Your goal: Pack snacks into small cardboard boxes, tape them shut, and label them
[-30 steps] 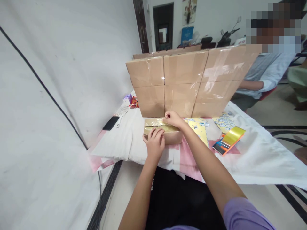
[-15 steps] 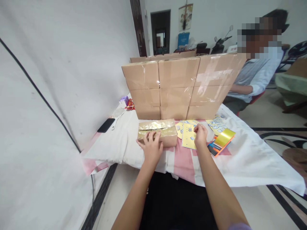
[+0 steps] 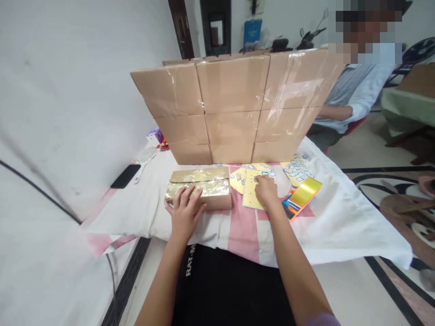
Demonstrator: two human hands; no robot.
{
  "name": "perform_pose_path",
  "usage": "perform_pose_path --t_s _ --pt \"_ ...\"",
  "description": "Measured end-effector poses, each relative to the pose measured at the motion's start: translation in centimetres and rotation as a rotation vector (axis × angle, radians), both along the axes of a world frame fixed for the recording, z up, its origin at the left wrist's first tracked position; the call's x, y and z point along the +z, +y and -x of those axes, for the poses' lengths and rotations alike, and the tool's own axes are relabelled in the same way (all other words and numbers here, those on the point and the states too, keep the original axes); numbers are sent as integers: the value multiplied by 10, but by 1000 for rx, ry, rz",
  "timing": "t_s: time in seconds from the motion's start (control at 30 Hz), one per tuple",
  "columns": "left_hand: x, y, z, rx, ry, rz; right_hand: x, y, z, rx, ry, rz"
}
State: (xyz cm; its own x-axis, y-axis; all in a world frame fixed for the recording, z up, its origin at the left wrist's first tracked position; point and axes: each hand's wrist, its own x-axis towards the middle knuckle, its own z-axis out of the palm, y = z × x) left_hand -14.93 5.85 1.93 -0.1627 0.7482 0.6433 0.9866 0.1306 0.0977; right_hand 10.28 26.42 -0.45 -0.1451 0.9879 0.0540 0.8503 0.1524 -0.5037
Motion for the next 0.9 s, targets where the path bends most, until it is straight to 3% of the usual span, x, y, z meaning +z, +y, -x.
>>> perform_pose_path --t_s 0.27,0.5,0.7,0.9 --pt "-8 7 13 -39 5 -52 -1 -10 4 35 -134 -29" --pt "-10 3 11 -34 -25 -56 -1 -19 28 232 -196 -126" --pt "-9 5 11 -51 -27 -59 -3 -15 34 159 -257 -100" --pt "-11 2 9 -56 -50 -89 3 -11 34 204 -285 -53"
